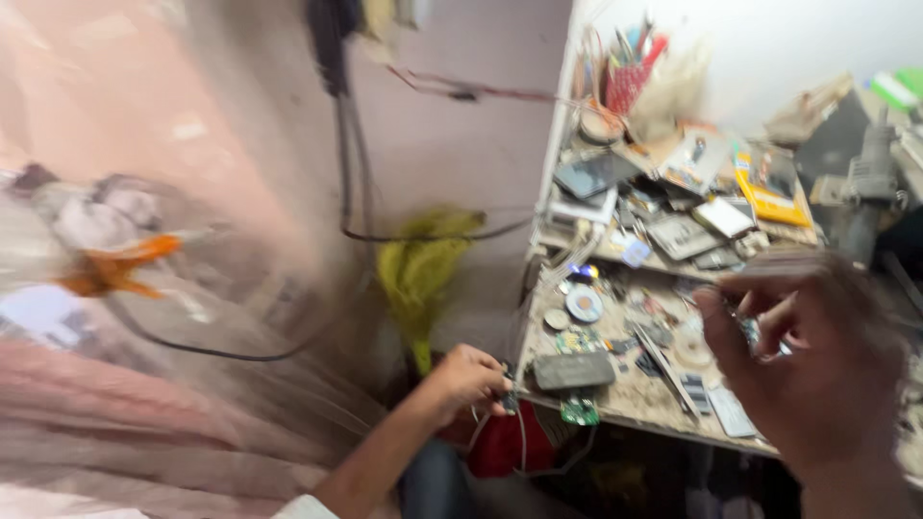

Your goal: The person is soldering electronic components onto a circuit board using a soldering iron and solder wire, frequently repositioning the board and the wire by hand on a cluttered workbench.

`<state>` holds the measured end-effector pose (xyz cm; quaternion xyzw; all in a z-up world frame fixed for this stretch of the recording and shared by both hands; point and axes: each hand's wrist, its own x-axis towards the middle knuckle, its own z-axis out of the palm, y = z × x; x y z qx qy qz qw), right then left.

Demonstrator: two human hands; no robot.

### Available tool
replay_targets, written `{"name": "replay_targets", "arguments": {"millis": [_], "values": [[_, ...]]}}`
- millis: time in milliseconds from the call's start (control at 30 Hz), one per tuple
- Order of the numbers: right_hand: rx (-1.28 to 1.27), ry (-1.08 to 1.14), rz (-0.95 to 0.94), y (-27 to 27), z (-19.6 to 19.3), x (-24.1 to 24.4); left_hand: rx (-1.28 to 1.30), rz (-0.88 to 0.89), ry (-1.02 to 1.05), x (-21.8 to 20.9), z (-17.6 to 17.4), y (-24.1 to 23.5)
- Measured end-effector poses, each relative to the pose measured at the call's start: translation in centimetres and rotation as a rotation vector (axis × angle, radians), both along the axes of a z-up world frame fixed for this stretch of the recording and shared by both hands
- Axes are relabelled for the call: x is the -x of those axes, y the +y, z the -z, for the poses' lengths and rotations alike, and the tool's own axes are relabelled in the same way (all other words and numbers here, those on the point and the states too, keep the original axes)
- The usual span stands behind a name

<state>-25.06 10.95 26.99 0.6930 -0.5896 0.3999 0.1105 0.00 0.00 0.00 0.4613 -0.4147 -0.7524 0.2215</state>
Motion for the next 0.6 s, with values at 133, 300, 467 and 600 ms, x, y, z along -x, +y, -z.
{"name": "replay_targets", "arguments": {"millis": [133,300,467,600], "values": [[0.217,0.08,-0.246,-1.7,-9.1,-5.0,0.035,0.002,0.016,-0.1,-0.7,0.1],[0.453,0.363,-0.564,-10.5,-16.5,-12.8,0.025,0.035,0.053,0.4,0.6,-0.2],[0.375,0.517,-0.645,-16.5,-18.1,-18.9,0.04,-0.023,0.144,1.2,2.7,-0.3],[0.262,0.502,-0.605,-17.0,-16.9,-20.0,0.0,-0.014,0.157,1.5,3.5,-0.4]]}}
